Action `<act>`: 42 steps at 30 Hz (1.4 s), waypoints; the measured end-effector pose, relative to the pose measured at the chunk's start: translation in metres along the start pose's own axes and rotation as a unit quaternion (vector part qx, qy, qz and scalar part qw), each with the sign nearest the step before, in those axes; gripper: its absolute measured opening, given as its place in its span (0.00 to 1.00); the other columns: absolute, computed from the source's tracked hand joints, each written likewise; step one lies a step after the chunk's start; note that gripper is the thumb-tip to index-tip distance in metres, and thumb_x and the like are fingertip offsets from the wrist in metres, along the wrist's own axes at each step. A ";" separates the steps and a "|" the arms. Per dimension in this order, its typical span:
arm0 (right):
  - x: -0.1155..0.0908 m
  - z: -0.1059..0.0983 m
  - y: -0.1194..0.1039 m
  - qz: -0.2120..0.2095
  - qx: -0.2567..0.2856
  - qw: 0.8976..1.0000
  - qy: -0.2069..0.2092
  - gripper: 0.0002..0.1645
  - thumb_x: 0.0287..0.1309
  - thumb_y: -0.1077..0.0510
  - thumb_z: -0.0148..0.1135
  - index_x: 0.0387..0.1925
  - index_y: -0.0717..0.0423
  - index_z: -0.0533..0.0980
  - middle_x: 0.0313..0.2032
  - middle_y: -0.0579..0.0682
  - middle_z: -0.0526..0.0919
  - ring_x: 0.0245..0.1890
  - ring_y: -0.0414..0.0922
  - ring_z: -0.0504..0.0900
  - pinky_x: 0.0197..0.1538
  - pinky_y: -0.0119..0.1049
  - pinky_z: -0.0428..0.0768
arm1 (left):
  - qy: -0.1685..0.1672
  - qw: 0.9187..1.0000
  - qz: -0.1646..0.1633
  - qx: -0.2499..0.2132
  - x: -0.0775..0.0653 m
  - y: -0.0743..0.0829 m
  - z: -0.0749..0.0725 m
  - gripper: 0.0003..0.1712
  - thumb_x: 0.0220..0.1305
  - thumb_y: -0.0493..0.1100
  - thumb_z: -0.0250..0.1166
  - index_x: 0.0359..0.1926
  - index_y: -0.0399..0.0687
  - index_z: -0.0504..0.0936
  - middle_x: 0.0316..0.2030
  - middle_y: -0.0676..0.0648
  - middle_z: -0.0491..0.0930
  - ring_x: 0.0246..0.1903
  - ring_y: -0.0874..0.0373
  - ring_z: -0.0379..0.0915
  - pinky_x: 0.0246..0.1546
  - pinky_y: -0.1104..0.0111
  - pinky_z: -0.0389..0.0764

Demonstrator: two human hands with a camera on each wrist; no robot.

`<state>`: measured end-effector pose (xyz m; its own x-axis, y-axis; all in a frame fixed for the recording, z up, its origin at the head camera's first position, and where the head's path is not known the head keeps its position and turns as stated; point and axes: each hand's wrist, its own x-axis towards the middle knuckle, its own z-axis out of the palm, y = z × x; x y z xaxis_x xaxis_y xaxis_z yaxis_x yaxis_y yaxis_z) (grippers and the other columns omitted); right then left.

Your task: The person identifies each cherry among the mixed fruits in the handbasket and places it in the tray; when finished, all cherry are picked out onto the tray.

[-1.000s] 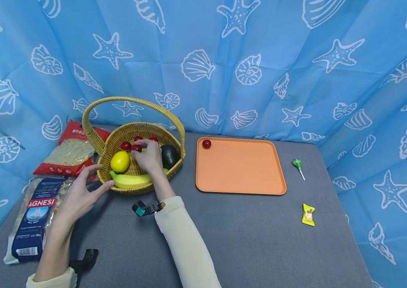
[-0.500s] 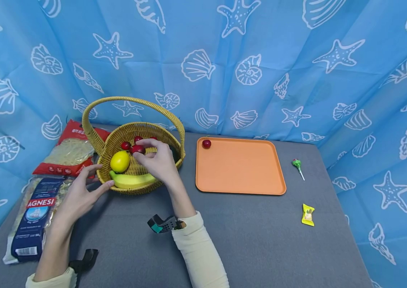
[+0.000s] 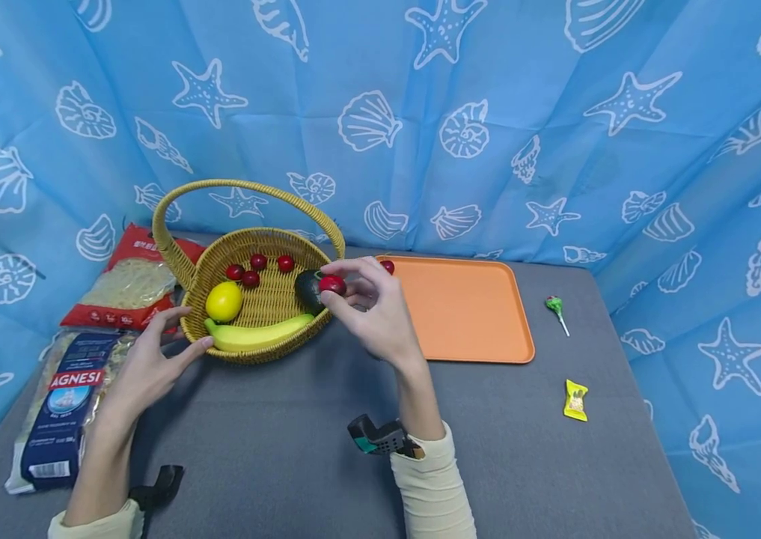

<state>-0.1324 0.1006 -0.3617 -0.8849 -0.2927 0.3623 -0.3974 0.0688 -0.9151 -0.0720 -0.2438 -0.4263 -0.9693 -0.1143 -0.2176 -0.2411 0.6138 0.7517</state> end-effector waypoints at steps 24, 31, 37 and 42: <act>0.037 -0.092 0.159 0.167 -0.243 0.949 0.115 0.21 0.71 0.66 0.68 0.63 0.65 0.82 0.63 0.68 0.80 0.60 0.64 0.88 0.64 0.56 0.88 | 0.006 1.000 -0.007 0.007 0.002 0.002 0.002 0.50 0.77 0.62 0.66 0.85 0.47 0.53 0.83 0.28 0.56 0.78 0.28 0.62 0.71 0.32 0.74; 0.036 -0.092 0.170 0.178 -0.257 0.943 0.114 0.22 0.72 0.66 0.68 0.64 0.64 0.81 0.66 0.68 0.80 0.62 0.64 0.86 0.67 0.56 0.86 | 0.006 1.000 -0.005 0.005 0.001 0.001 0.002 0.50 0.77 0.63 0.66 0.85 0.47 0.53 0.83 0.28 0.57 0.78 0.28 0.62 0.71 0.33 0.74; 0.037 -0.092 0.169 0.182 -0.247 0.945 0.110 0.24 0.70 0.66 0.69 0.65 0.64 0.80 0.67 0.68 0.79 0.64 0.64 0.85 0.67 0.55 0.86 | 0.008 1.000 -0.006 0.007 0.001 0.001 0.002 0.50 0.77 0.62 0.66 0.85 0.47 0.54 0.83 0.28 0.57 0.78 0.28 0.62 0.71 0.33 0.75; 0.034 -0.094 0.164 0.181 -0.224 0.950 0.121 0.26 0.71 0.65 0.69 0.68 0.64 0.78 0.68 0.67 0.81 0.65 0.65 0.85 0.69 0.58 0.85 | 0.005 1.000 -0.009 0.006 0.001 0.001 0.002 0.51 0.76 0.63 0.66 0.85 0.48 0.53 0.82 0.28 0.57 0.77 0.28 0.62 0.70 0.34 0.76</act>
<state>-0.2504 0.1916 -0.4827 -0.9918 0.0515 0.1172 -0.0712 0.5390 -0.8393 -0.0727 -0.2417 -0.4271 -0.9650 -0.1337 -0.2255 -0.2590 0.6210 0.7398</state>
